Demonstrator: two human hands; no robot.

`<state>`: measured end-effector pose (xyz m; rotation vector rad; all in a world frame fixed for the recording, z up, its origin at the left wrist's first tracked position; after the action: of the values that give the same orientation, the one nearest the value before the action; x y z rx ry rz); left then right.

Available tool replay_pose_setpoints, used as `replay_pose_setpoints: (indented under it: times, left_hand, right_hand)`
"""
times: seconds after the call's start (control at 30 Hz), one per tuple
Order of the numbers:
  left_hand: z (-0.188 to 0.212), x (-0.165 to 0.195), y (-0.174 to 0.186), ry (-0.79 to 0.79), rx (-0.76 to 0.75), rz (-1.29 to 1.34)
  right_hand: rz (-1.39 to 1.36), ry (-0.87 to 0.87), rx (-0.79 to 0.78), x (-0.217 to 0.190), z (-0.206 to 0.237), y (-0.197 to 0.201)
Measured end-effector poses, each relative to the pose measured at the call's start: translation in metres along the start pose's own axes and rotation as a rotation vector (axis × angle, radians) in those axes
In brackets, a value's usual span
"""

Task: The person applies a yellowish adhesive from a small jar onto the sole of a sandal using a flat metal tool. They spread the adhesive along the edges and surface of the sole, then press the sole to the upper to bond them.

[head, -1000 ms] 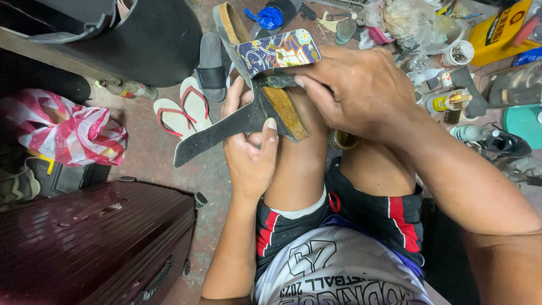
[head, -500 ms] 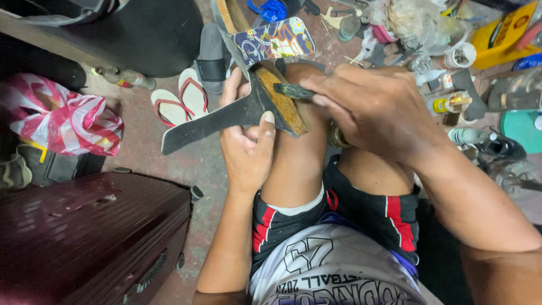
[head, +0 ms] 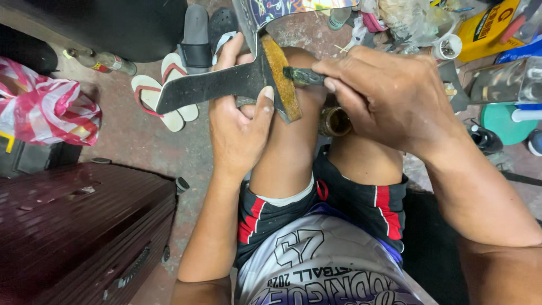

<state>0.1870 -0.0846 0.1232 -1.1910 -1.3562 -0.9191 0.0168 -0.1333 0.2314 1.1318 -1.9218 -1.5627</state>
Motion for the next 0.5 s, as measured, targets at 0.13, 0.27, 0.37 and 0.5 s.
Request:
replay_pose_setpoints:
  times: [0.13, 0.27, 0.37, 0.5]
  left_hand:
    - [-0.001, 0.003, -0.004, -0.038, -0.005, -0.026]
    - [-0.003, -0.002, -0.004, 0.006, -0.015, -0.062]
    - [-0.004, 0.005, -0.005, -0.087, -0.040, -0.078]
    - [-0.005, 0.008, -0.005, -0.109, -0.043, -0.126]
  right_hand:
    - [0.104, 0.033, -0.065, -0.006, 0.003, -0.010]
    - [0.064, 0.046, -0.133, -0.003, 0.008, -0.015]
    - [0.043, 0.046, -0.072, 0.002, 0.006, -0.006]
    - [0.070, 0.067, -0.049, 0.003, -0.001, -0.004]
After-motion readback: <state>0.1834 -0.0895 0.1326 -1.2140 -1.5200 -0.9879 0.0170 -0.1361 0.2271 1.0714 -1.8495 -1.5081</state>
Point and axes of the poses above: each hand's wrist, its own z-axis away from the middle knuckle, its own y-axis out of the back of the hand, x = y × z, the point moved 8 cm from there along -z, towards the middle knuckle, and after that the axes turned 7 degrees about z, right-handed, at the moved point
